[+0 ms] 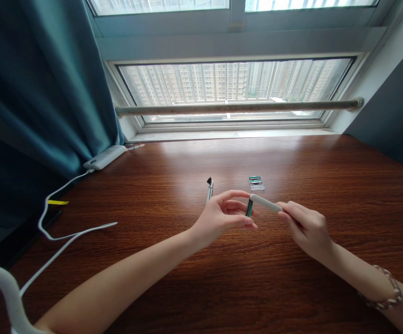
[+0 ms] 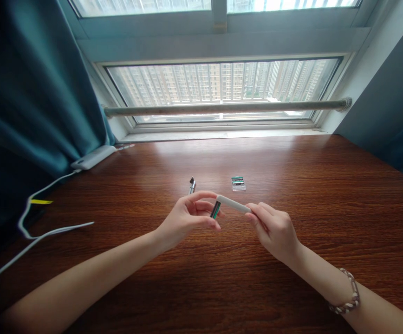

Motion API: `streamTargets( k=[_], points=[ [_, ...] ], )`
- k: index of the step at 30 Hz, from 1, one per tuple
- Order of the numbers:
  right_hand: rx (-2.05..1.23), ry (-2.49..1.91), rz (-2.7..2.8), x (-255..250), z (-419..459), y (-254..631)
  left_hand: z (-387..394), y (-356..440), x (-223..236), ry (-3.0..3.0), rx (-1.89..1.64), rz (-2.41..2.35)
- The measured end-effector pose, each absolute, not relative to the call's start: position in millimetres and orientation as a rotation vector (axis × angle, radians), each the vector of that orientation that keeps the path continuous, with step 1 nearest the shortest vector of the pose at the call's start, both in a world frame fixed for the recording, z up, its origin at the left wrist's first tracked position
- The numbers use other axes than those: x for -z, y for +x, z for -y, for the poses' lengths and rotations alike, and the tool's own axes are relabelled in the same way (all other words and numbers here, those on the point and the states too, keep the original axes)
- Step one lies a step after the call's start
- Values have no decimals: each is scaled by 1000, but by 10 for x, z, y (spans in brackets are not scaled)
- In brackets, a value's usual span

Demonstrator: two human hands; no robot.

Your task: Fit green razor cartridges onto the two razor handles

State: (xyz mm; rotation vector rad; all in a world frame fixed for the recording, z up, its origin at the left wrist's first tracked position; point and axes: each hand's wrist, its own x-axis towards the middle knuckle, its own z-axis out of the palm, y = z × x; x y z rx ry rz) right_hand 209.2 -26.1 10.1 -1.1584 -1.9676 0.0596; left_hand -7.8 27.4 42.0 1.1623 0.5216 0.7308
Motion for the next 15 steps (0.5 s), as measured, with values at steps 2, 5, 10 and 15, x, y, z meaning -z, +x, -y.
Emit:
streamTargets(
  k=[2, 5, 10, 15],
  points=[
    [-42, -1134, 1987, -111, 260, 2100, -273, -73, -423, 1139, -730, -516],
    [-41, -1100, 2054, -113, 272, 2103, -273, -64, -436, 1102, -724, -513],
    [-3, -1103, 2073, -103, 273, 2109, -289, -71, -429, 1019, -685, -484],
    [-1, -1131, 2026, -101, 259, 2109, -305, -80, -400, 1006, -650, -449]
  ],
)
